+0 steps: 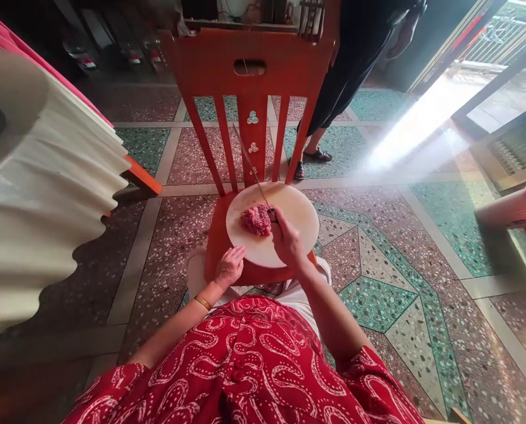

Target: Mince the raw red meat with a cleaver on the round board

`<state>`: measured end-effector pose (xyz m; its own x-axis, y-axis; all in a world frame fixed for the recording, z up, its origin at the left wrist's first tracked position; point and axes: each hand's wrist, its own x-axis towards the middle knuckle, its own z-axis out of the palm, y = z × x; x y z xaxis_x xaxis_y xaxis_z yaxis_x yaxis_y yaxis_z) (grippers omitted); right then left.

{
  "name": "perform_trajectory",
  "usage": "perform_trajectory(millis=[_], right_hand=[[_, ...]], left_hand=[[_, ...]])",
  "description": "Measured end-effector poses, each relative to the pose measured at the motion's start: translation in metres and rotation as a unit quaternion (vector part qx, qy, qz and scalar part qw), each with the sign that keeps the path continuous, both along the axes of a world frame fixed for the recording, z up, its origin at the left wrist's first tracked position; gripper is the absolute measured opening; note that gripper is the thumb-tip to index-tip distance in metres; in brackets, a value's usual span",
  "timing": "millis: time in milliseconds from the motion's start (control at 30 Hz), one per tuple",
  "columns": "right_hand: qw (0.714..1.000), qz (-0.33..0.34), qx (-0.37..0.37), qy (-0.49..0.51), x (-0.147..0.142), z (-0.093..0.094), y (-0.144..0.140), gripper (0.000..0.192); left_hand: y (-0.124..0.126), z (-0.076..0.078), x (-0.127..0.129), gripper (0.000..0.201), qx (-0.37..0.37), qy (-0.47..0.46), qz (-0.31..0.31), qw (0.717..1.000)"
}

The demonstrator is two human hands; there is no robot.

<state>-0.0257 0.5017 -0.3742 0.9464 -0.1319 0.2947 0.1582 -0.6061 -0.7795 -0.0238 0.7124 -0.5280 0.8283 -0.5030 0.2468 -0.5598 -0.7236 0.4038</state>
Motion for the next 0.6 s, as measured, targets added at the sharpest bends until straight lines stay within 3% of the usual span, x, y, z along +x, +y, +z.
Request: perform_trajectory(millis=[100, 167, 233, 433, 600], right_hand=[[0.996, -0.031, -0.074, 0.038, 0.002, -0.024, 0.004, 0.048], [0.982, -0.003, -0.123, 0.144, 0.001, -0.04, 0.003, 0.046], [0.97, 0.02, -0.136, 0.203, 0.001, -0.044, -0.001, 0.044], [0.996, -0.028, -0.016, 0.078, 0.007, -0.022, -0.005, 0.052], [0.976, -0.014, -0.009, 0.217, 0.006, -0.033, -0.001, 0.045]], left_hand=[[0.0, -0.001, -0.001, 0.039, -0.003, -0.003, -0.001, 1.0], [-0.001, -0.001, -0.001, 0.039, -0.003, -0.005, 0.0, 1.0], [-0.001, 0.0, -0.001, 0.039, -0.001, -0.005, -0.002, 1.0], [-0.001, -0.001, -0.001, 0.041, -0.014, 0.003, -0.001, 1.0], [-0.001, 0.001, -0.003, 0.039, -0.018, 0.003, 0.0, 1.0]])
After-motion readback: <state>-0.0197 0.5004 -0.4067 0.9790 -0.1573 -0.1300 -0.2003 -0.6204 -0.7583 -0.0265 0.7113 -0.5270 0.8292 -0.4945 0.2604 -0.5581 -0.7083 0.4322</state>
